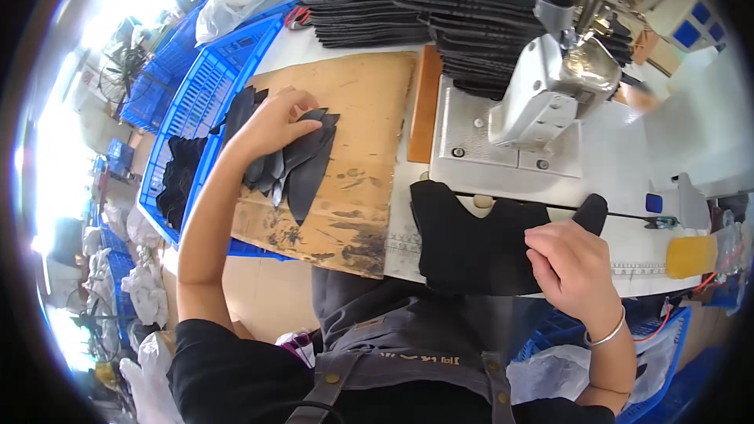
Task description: Aligning and layering black fabric and mesh components to assemble a shoe upper at an industrial workstation.
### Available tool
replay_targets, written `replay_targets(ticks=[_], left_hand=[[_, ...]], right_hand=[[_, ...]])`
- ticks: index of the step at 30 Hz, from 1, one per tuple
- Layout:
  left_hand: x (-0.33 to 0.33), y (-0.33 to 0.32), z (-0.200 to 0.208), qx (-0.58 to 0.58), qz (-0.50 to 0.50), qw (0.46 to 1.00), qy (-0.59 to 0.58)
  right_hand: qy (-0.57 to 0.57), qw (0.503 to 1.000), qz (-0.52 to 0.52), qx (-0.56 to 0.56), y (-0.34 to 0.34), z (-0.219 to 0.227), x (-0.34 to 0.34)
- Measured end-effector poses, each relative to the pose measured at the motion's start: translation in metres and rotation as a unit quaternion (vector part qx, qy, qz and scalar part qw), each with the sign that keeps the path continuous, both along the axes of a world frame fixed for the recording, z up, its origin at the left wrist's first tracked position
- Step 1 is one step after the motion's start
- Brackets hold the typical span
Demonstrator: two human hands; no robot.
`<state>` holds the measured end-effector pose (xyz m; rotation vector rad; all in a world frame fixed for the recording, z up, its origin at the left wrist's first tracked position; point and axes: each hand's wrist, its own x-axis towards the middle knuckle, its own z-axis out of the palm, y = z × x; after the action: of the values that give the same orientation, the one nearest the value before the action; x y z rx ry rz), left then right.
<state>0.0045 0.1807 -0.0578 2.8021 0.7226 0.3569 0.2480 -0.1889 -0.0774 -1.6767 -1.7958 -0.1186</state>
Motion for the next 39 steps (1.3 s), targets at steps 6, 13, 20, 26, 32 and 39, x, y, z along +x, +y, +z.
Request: replay_targets(ticks=[6,13,20,26,32,39], left_hand=[[-0.024,0.008,-0.024,-0.056,0.045,0.997,0.010],[-0.033,-0.043,-0.011,0.120,0.049,0.991,0.016],[-0.115,0.039,-0.021,0.173,0.292,0.919,-0.203],[-0.106,0.114,-0.026,0.059,0.259,0.949,-0.168],[-0.086,0.124,-0.011,-0.006,0.248,0.967,-0.061],[-0.096,0.086,-0.010,0.199,0.242,0.928,-0.201]], right_hand=[[-0.039,0.992,0.108,-0.046,0.043,0.010,-0.020],[-0.039,0.980,0.179,-0.079,0.104,0.004,-0.045],[-0.019,0.964,0.206,-0.167,0.156,0.007,-0.056],[-0.035,0.961,0.231,-0.147,0.187,0.006,-0.076],[-0.052,0.961,0.223,-0.156,0.169,0.014,-0.074],[-0.049,0.963,0.235,-0.124,0.196,0.012,-0.082]])
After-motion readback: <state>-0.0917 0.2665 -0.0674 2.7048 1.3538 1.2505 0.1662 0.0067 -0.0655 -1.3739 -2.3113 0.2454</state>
